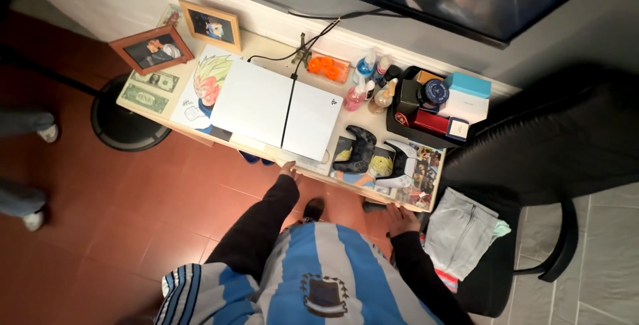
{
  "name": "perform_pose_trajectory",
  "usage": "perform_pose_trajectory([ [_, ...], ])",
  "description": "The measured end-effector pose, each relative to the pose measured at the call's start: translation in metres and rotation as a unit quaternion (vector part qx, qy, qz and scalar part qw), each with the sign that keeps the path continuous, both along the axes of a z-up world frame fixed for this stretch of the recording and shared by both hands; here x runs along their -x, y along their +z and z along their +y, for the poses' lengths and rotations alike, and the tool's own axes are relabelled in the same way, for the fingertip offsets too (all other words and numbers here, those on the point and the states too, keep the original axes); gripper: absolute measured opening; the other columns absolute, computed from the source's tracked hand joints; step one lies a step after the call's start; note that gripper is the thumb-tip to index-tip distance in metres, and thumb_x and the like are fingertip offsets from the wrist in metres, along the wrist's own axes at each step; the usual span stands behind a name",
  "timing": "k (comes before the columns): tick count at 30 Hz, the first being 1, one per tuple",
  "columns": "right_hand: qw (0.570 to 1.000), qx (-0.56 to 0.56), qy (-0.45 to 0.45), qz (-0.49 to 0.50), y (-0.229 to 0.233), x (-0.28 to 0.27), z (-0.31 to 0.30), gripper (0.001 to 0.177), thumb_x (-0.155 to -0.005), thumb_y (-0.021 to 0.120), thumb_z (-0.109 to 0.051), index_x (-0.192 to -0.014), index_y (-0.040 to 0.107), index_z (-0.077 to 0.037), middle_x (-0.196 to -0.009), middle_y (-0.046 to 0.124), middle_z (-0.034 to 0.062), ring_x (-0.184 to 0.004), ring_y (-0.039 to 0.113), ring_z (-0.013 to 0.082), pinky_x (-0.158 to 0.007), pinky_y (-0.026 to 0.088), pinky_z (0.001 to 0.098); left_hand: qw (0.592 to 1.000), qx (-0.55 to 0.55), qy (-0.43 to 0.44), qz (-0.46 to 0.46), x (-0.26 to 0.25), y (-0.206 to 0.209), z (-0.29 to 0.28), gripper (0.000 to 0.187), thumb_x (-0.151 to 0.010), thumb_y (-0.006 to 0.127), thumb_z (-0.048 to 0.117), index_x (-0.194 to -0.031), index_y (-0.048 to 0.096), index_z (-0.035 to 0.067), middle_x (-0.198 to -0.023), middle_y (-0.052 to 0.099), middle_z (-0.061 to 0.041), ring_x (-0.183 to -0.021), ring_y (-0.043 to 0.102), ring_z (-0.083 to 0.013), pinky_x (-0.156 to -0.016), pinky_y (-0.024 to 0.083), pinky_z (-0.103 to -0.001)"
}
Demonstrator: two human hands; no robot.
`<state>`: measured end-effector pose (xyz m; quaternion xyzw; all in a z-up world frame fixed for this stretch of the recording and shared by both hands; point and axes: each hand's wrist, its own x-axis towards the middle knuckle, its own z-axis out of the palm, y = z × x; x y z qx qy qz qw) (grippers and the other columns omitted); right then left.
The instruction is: The recorder organizes items in a room, including phone cases, a controller, and a smart speaker.
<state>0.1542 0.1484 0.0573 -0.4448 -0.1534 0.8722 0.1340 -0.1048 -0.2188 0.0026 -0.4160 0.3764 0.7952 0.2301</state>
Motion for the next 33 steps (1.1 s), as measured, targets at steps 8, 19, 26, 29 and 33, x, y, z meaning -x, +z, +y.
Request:
perform_pose_trajectory([
  [8,0.975,-0.123,0.186,-0.010,0.017,-0.026,0.018,0.069,-0.090,0.052,-0.016,-0.157,0.033,-0.012,-0.160,0.041,0.0133,-0.148,0.037,0.0317,-0.115,0.036,0.0544,0.989,0.124,-0.054,0.065,-0.054,0.005,-0.002,0.064,-0.090,0.070,0.025,-0.148,0.045,0.013,-0.129,0.064,-0.011,-0.109,0.060,-0.0291,-0.080,0.054,-0.042],
  [19,0.954,-0.024,0.298,-0.006,0.003,-0.055,0.004,0.062,-0.093,0.052,-0.024,-0.152,0.045,-0.008,-0.155,0.049,0.0142,-0.143,0.044,0.0319,-0.116,0.037,0.0484,0.991,0.045,-0.032,0.123,-0.221,0.001,-0.044,0.036,-0.102,0.051,0.017,-0.136,0.060,0.008,-0.121,0.073,-0.013,-0.105,0.073,-0.0289,-0.087,0.061,-0.044],
  [26,0.907,0.006,0.421,0.028,-0.013,-0.028,-0.046,0.056,-0.094,0.047,-0.018,-0.148,0.045,-0.003,-0.148,0.055,0.0202,-0.136,0.053,0.0366,-0.114,0.040,0.0502,0.979,0.085,0.078,0.170,-0.284,0.026,-0.118,0.032,-0.102,0.050,0.011,-0.131,0.064,0.008,-0.122,0.075,-0.013,-0.100,0.075,-0.0280,-0.083,0.061,-0.042],
  [29,0.874,-0.048,0.484,-0.005,0.002,-0.008,-0.093,0.056,-0.095,0.046,-0.017,-0.150,0.044,-0.007,-0.149,0.054,0.0176,-0.137,0.052,0.0334,-0.115,0.041,0.0489,0.975,0.099,0.110,0.166,-0.321,0.032,-0.156,0.030,-0.102,0.052,0.011,-0.129,0.065,0.010,-0.121,0.075,-0.013,-0.100,0.075,-0.0264,-0.082,0.061,-0.040],
  [33,0.827,-0.065,0.559,0.008,0.008,0.011,-0.178,0.057,-0.093,0.044,-0.014,-0.149,0.044,-0.006,-0.149,0.053,0.0170,-0.136,0.052,0.0338,-0.114,0.043,0.0486,0.963,0.122,0.175,0.163,-0.386,0.040,-0.220,0.031,-0.101,0.050,0.011,-0.127,0.065,0.011,-0.121,0.076,-0.011,-0.100,0.077,-0.0251,-0.081,0.061,-0.040],
])
